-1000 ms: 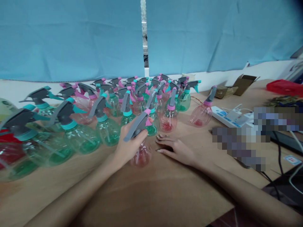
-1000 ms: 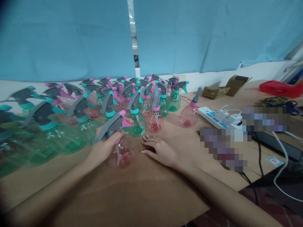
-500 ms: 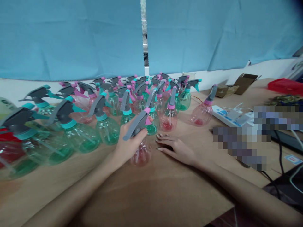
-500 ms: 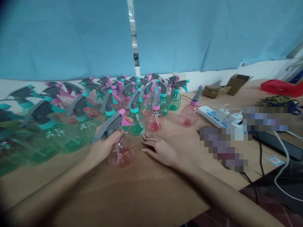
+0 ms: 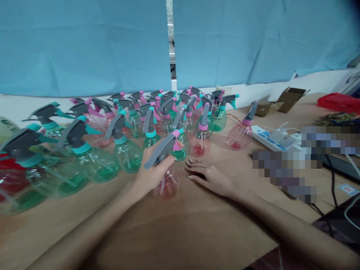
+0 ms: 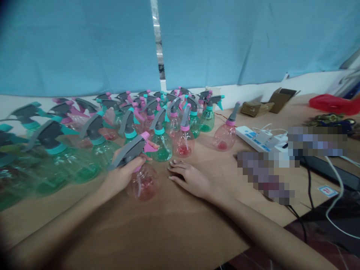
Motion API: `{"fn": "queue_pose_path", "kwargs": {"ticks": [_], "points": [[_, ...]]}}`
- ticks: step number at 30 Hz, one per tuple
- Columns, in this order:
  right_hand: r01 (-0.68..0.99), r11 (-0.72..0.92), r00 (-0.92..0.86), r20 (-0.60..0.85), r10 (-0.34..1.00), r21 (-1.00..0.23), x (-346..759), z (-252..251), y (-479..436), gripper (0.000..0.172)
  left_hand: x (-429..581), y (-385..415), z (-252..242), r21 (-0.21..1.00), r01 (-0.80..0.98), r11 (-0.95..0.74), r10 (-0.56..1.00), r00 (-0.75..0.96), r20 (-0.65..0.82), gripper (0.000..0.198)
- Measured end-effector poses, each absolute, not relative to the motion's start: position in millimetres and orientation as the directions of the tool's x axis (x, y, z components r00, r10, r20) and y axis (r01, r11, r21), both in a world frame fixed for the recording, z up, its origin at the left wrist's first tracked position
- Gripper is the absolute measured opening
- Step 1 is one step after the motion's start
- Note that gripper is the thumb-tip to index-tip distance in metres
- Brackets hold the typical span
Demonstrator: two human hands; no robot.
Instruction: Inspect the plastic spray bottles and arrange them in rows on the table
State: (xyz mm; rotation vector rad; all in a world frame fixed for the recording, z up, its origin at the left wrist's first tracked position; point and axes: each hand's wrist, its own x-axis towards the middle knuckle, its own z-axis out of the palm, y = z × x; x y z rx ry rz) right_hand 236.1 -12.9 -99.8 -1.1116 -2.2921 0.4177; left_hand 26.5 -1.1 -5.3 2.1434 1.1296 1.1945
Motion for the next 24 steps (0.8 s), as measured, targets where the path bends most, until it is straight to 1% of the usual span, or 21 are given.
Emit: {"fn": "queue_pose_path", "kwargs": {"ticks": [4,12,15,21,24], "points": [[0.624,0.608,-0.501,0.345,0.793,-0.491,236.6,-100.9,-12.6,0.036,25.1,-0.4,-3.5,0.710,0.375,-0.597,0.801,0.334,0.497,0.016],[0.623,0.608,-0.504,0.342,0.793,-0.492,236.1,-99.4,-13.2,0.036,25.2,-1.3,-1.1,0.743,0.371,-0.557,0.829,0.304,0.470,0.007],[0.621,0.603,-0.501,0.339,0.796,-0.500,236.0,-98.7,-13.5,0.036,26.1,-2.3,-0.9,0.768,0.365,-0.527,0.847,0.304,0.436,0.009],[0.626,0.600,-0.493,0.343,0.800,-0.498,236.0,-100.3,-13.0,0.036,25.8,-2.8,2.1,0.756,0.357,-0.548,0.833,0.314,0.455,0.010],[0.628,0.599,-0.493,0.341,0.800,-0.497,235.7,-100.0,-13.0,0.036,24.4,-1.9,2.7,0.743,0.370,-0.558,0.826,0.336,0.453,0.019]]}}
